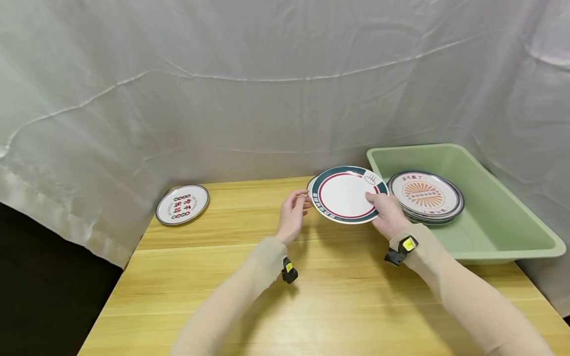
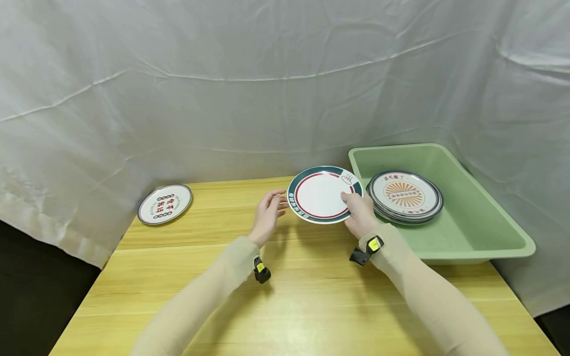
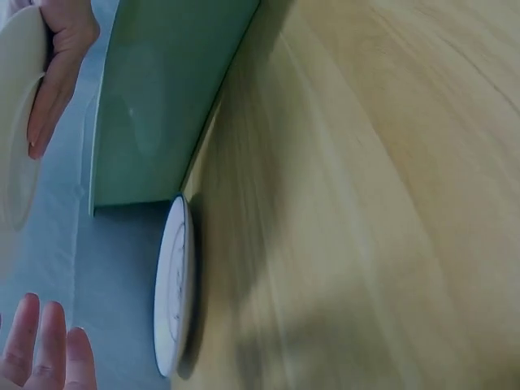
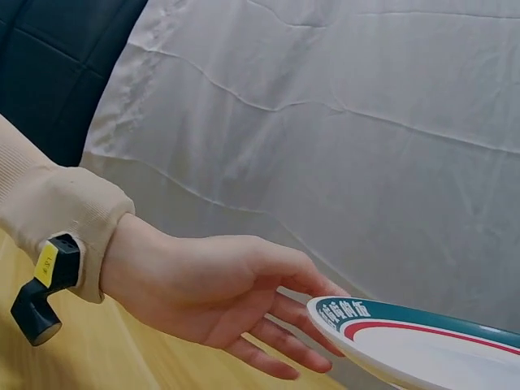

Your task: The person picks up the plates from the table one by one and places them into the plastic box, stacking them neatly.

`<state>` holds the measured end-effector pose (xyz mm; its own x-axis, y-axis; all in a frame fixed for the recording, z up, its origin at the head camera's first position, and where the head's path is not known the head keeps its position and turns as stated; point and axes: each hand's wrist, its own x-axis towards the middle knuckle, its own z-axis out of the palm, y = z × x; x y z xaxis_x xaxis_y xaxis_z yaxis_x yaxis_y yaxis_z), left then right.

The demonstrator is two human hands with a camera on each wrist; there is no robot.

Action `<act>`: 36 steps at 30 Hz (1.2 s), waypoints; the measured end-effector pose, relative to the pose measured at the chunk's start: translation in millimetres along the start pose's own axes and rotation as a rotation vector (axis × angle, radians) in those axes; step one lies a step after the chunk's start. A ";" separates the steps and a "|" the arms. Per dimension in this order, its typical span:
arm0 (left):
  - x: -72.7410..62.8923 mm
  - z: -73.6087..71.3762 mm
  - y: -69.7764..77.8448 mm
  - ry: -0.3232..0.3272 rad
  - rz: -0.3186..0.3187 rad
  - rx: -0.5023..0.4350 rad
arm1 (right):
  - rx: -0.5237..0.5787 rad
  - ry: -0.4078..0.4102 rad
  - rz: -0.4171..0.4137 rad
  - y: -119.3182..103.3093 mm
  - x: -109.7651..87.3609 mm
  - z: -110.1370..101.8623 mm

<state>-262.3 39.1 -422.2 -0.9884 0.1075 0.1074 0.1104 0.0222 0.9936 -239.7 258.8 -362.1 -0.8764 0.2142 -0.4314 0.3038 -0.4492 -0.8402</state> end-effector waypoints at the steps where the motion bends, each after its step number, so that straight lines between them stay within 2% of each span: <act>1: 0.5 3.0 1.5 -0.008 0.015 0.014 | 0.006 0.003 0.000 -2.6 -0.3 -2.6; 8: 2.4 22.8 9.4 -0.064 0.130 0.159 | 0.082 0.014 0.019 -20.5 -1.6 -24.7; 18: 3.7 46.7 19.5 -0.136 0.258 0.331 | 0.206 0.033 -0.049 -38.2 5.6 -57.7; 26: 1.1 66.4 28.4 -0.196 0.373 0.529 | 0.297 0.075 -0.043 -49.6 10.9 -81.6; 30: -2.8 80.2 30.0 -0.224 0.423 0.602 | 0.335 0.078 -0.051 -55.2 14.1 -92.8; 36: -8.6 104.5 32.1 -0.296 0.506 0.692 | 0.338 0.142 -0.044 -66.0 18.7 -112.2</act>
<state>-239.3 142.8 -394.7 -0.7479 0.5163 0.4173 0.6569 0.4850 0.5772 -234.2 389.8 -351.6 -0.8182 0.3475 -0.4581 0.1054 -0.6926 -0.7136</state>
